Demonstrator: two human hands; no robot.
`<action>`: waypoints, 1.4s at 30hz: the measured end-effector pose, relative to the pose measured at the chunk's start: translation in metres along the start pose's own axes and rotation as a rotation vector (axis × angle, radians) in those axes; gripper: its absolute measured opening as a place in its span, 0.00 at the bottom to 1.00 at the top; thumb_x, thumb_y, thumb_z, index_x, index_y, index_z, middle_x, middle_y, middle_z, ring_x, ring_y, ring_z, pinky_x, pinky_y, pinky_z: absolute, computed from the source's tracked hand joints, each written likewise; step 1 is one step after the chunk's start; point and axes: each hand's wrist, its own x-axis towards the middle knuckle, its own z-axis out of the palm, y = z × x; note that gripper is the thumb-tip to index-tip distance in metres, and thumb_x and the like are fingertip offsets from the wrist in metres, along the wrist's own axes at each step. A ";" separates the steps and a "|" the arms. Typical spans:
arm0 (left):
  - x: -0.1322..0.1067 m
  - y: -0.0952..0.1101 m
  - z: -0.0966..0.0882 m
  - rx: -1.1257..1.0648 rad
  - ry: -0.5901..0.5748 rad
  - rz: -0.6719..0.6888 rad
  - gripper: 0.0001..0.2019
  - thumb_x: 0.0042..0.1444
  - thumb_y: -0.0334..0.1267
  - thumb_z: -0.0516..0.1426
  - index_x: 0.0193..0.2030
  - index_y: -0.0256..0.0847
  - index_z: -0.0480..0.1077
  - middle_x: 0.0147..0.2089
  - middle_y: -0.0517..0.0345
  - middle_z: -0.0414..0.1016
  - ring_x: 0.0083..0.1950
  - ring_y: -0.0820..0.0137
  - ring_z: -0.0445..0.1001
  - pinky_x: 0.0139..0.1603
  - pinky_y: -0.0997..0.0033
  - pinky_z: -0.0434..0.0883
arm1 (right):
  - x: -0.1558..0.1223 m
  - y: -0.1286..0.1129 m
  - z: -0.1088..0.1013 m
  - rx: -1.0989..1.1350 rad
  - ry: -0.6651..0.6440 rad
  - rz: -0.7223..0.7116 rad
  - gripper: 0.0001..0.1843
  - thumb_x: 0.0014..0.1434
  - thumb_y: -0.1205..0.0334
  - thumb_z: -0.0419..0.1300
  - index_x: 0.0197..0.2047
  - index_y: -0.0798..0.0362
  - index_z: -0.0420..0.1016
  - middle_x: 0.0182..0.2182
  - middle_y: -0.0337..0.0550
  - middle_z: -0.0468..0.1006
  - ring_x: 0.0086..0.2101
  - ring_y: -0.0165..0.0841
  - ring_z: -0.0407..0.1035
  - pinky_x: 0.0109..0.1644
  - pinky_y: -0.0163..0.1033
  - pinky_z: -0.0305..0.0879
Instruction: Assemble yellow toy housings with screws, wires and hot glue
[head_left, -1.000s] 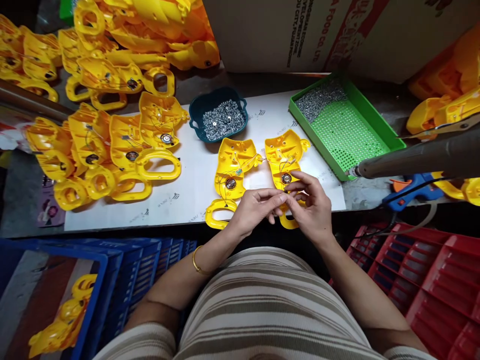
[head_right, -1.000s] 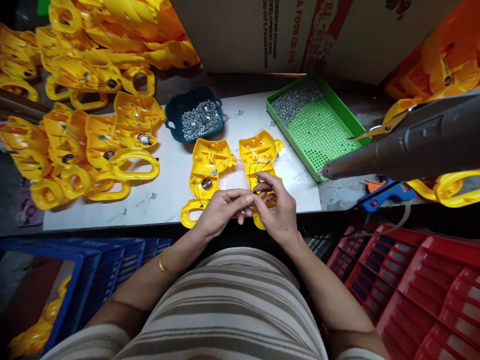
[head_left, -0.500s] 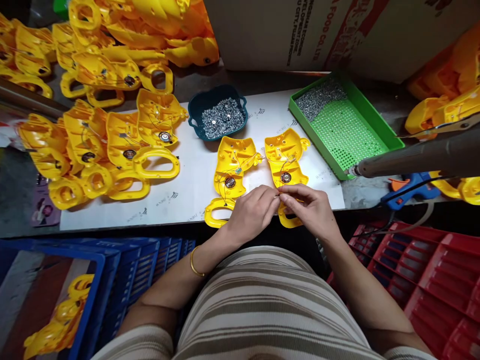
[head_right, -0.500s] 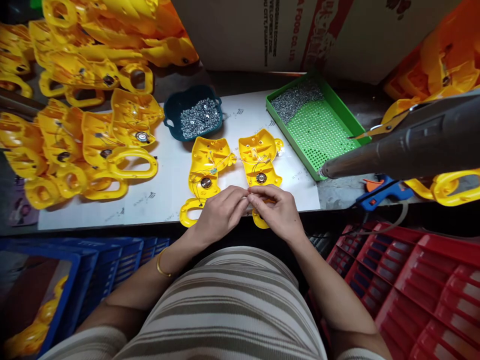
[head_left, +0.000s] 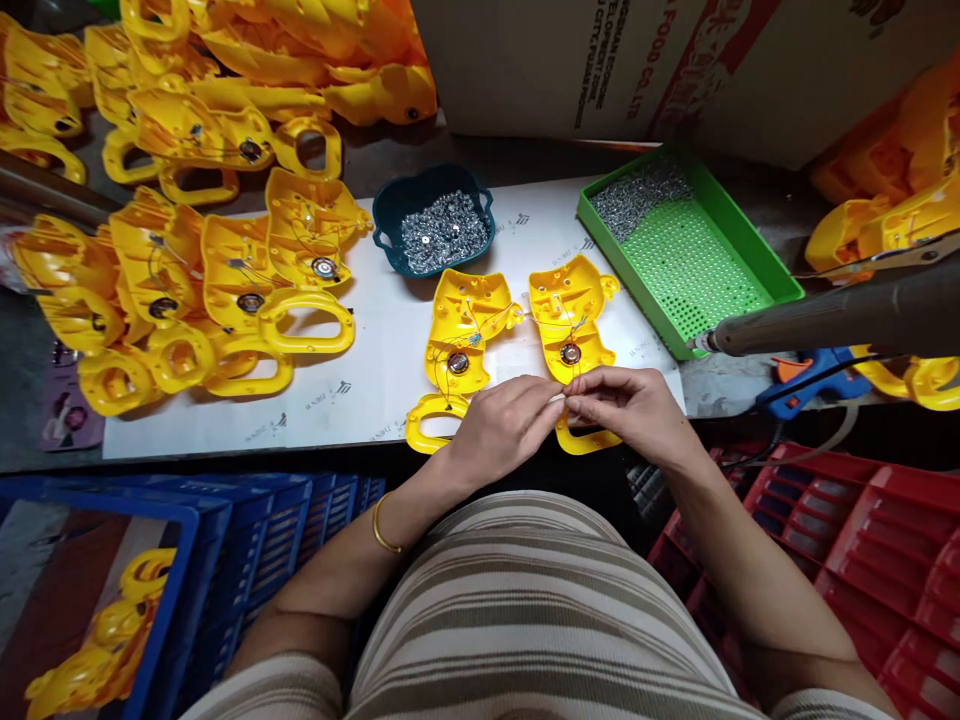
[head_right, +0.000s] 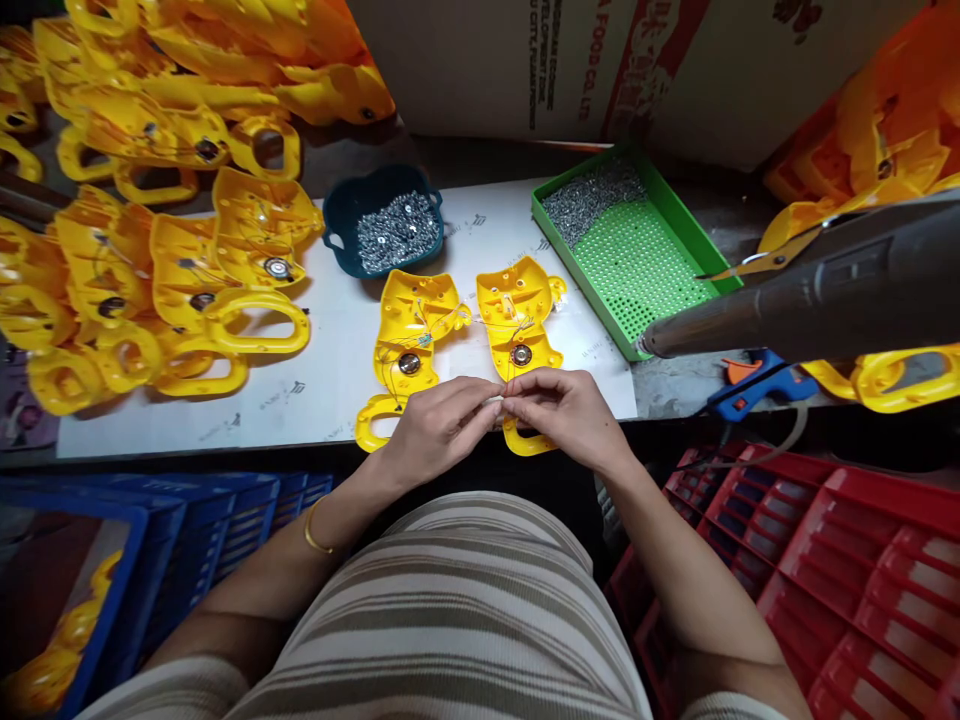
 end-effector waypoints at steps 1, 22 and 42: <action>-0.001 0.000 0.001 0.003 0.009 -0.005 0.07 0.64 0.32 0.54 0.44 0.34 0.73 0.42 0.50 0.80 0.41 0.69 0.78 0.43 0.71 0.75 | 0.000 0.000 -0.002 -0.050 0.009 -0.031 0.16 0.43 0.54 0.72 0.33 0.55 0.80 0.30 0.40 0.81 0.28 0.29 0.76 0.36 0.36 0.77; -0.021 -0.001 0.027 0.275 -0.252 0.219 0.07 0.63 0.33 0.55 0.44 0.38 0.74 0.64 0.45 0.66 0.62 0.58 0.64 0.55 0.58 0.67 | 0.004 0.002 -0.021 -1.144 0.172 -0.389 0.10 0.65 0.59 0.53 0.41 0.53 0.73 0.37 0.44 0.75 0.34 0.32 0.71 0.33 0.36 0.60; -0.021 -0.008 0.019 0.099 -0.250 0.231 0.07 0.62 0.30 0.55 0.43 0.35 0.74 0.64 0.39 0.66 0.62 0.56 0.66 0.57 0.54 0.73 | -0.001 0.031 -0.033 -1.395 0.185 -0.826 0.15 0.66 0.60 0.53 0.50 0.51 0.77 0.38 0.45 0.78 0.34 0.27 0.72 0.30 0.31 0.61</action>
